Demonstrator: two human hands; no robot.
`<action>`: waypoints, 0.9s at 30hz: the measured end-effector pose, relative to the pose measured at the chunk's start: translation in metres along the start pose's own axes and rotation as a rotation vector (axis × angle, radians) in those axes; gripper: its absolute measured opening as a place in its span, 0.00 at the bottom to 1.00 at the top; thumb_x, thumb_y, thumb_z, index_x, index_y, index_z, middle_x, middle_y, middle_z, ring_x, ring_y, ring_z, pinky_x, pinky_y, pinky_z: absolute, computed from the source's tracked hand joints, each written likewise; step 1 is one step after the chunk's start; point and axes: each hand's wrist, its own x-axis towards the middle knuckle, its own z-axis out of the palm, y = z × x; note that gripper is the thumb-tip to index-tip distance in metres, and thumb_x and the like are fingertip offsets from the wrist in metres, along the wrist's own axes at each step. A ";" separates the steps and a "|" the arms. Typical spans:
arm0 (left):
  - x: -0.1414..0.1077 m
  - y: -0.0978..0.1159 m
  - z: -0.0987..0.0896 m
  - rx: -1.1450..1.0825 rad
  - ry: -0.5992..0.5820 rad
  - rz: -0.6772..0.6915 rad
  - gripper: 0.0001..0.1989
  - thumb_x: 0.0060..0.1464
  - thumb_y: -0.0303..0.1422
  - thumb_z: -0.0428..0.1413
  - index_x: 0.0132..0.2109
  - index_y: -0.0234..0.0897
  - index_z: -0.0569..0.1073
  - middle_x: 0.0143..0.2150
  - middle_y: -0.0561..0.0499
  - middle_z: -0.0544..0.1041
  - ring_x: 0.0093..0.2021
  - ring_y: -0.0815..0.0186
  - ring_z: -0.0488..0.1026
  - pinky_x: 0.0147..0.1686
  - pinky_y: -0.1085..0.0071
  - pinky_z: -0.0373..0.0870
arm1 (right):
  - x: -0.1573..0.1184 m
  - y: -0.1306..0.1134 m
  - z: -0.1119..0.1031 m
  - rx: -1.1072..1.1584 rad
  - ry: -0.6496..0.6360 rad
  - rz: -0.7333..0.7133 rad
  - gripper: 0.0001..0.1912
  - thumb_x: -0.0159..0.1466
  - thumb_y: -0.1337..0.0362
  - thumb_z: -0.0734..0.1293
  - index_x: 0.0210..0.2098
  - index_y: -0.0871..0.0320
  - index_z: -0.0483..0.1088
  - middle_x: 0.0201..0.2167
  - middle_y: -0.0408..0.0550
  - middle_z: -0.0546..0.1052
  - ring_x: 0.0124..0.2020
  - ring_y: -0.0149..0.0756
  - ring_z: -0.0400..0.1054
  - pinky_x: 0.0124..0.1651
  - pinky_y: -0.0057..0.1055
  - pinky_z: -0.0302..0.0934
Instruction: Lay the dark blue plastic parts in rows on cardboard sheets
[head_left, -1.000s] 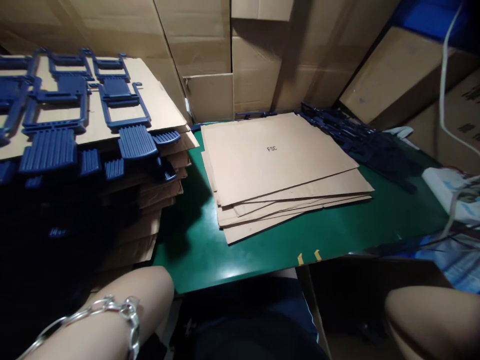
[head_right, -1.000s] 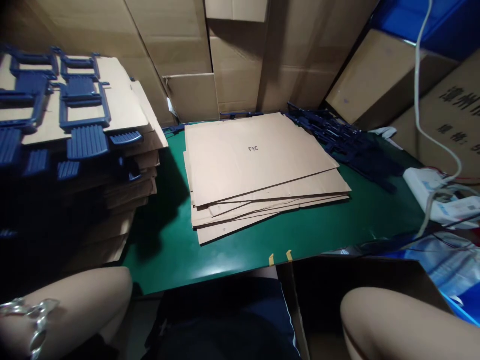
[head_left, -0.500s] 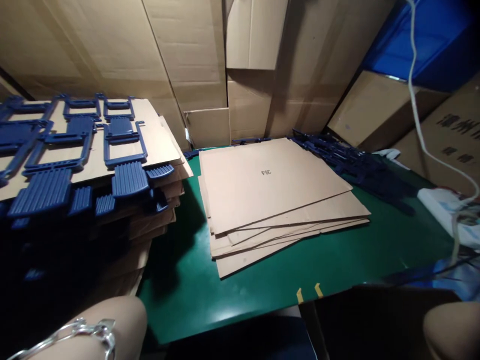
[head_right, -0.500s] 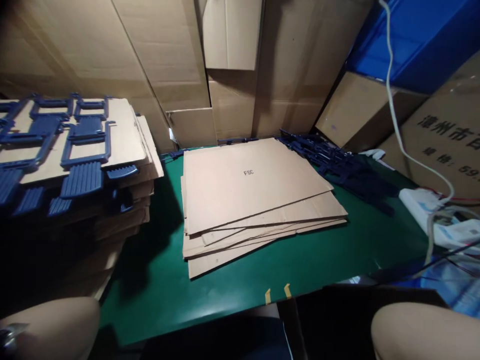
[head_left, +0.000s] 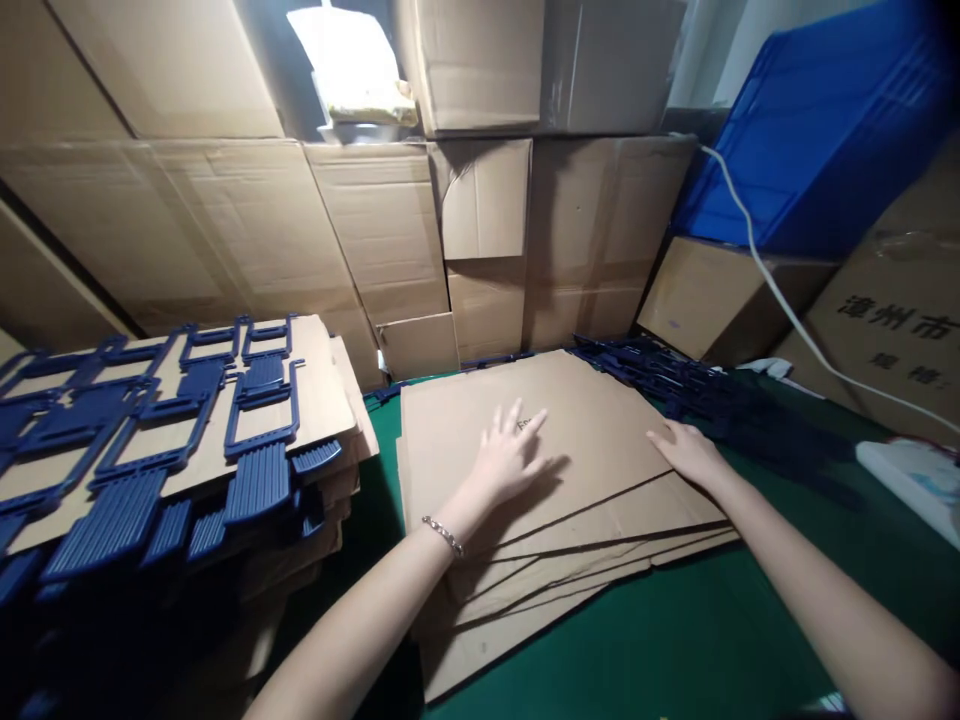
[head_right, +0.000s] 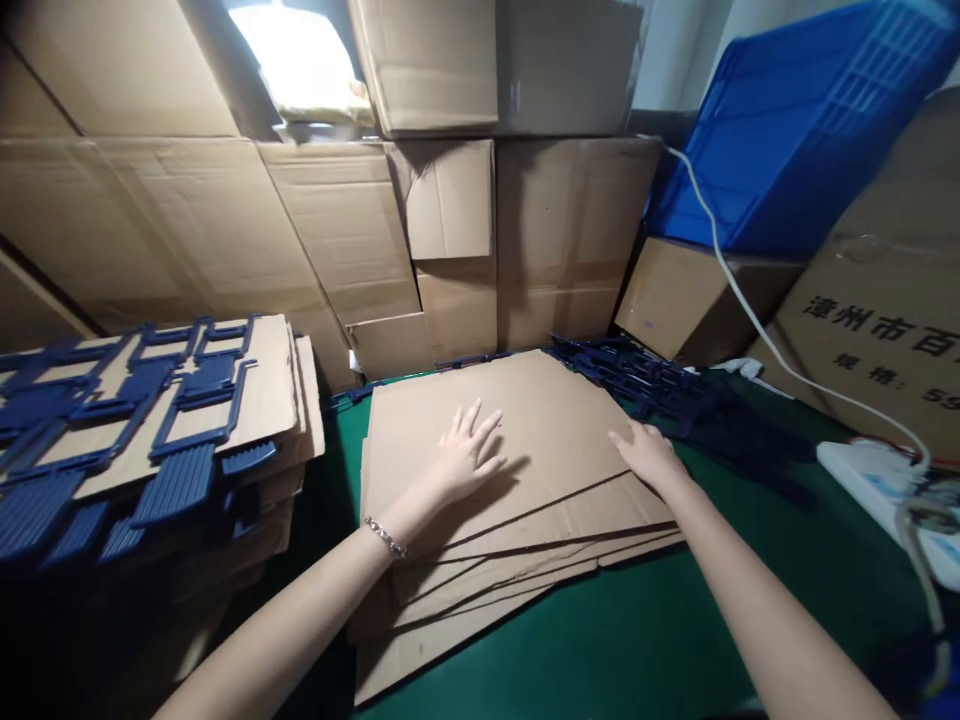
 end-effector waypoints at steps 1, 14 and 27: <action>0.003 -0.010 0.006 0.038 -0.073 -0.091 0.35 0.51 0.51 0.48 0.63 0.52 0.50 0.67 0.44 0.39 0.64 0.38 0.38 0.55 0.43 0.49 | -0.002 0.006 0.009 -0.034 -0.009 0.038 0.31 0.62 0.52 0.54 0.57 0.67 0.60 0.52 0.64 0.64 0.54 0.53 0.58 0.54 0.44 0.54; -0.039 -0.029 0.005 0.169 -0.177 -0.155 0.37 0.45 0.59 0.45 0.60 0.50 0.59 0.61 0.38 0.54 0.58 0.36 0.52 0.51 0.48 0.53 | -0.063 0.008 0.018 -0.121 -0.040 0.093 0.38 0.60 0.42 0.46 0.60 0.59 0.55 0.58 0.56 0.58 0.55 0.56 0.54 0.52 0.49 0.54; 0.069 -0.051 0.020 0.158 -0.024 -0.141 0.18 0.59 0.37 0.36 0.40 0.36 0.69 0.37 0.42 0.74 0.36 0.58 0.71 0.34 0.65 0.64 | 0.071 0.029 -0.028 -0.264 0.033 0.089 0.22 0.62 0.57 0.53 0.48 0.60 0.68 0.50 0.55 0.67 0.50 0.45 0.62 0.49 0.34 0.57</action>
